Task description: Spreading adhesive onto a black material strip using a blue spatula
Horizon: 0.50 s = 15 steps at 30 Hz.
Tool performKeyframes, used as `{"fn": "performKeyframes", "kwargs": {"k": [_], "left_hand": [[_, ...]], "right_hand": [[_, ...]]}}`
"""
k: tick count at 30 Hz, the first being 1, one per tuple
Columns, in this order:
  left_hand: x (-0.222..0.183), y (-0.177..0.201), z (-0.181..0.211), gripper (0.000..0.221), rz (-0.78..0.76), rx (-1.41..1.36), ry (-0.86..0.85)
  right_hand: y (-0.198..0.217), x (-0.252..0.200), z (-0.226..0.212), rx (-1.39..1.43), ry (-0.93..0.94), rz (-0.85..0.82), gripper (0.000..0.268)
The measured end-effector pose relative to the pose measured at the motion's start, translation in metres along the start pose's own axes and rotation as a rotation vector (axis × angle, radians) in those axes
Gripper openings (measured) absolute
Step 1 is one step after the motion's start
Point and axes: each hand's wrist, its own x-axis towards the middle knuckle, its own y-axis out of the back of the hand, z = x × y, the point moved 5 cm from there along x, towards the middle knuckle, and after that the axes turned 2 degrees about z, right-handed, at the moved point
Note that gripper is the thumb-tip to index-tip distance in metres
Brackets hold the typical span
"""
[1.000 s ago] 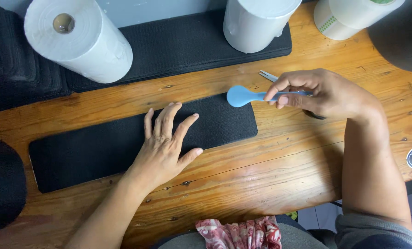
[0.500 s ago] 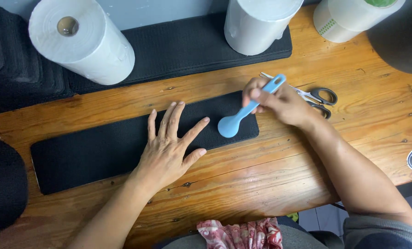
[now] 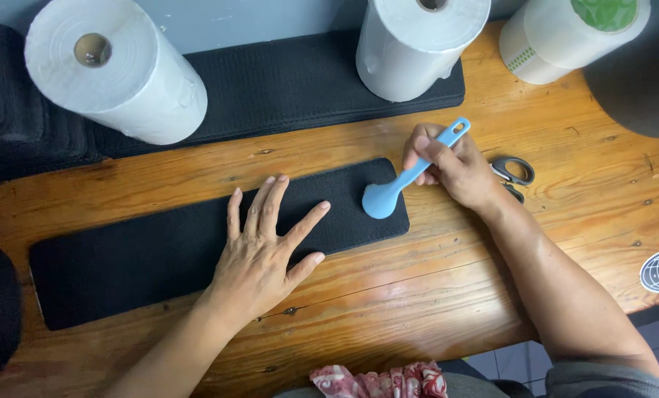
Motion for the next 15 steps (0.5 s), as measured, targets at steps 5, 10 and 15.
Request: {"fn": "performKeyframes", "kwargs": {"k": [5, 10, 15], "left_hand": [[-0.0001, -0.0038, -0.0013, 0.072, 0.008, 0.027, 0.015], [0.0014, -0.0043, 0.0003, 0.073, 0.016, 0.024, 0.014], [-0.0002, -0.0047, -0.0019, 0.070, 0.018, 0.012, 0.032]], "right_hand": [[0.0059, 0.0010, 0.0063, 0.010, -0.022, -0.061, 0.039], [0.0112, 0.0036, 0.0041, 0.153, -0.001, 0.014, 0.035], [0.0103, 0.0063, 0.0017, 0.288, 0.061, 0.071, 0.031]]}}
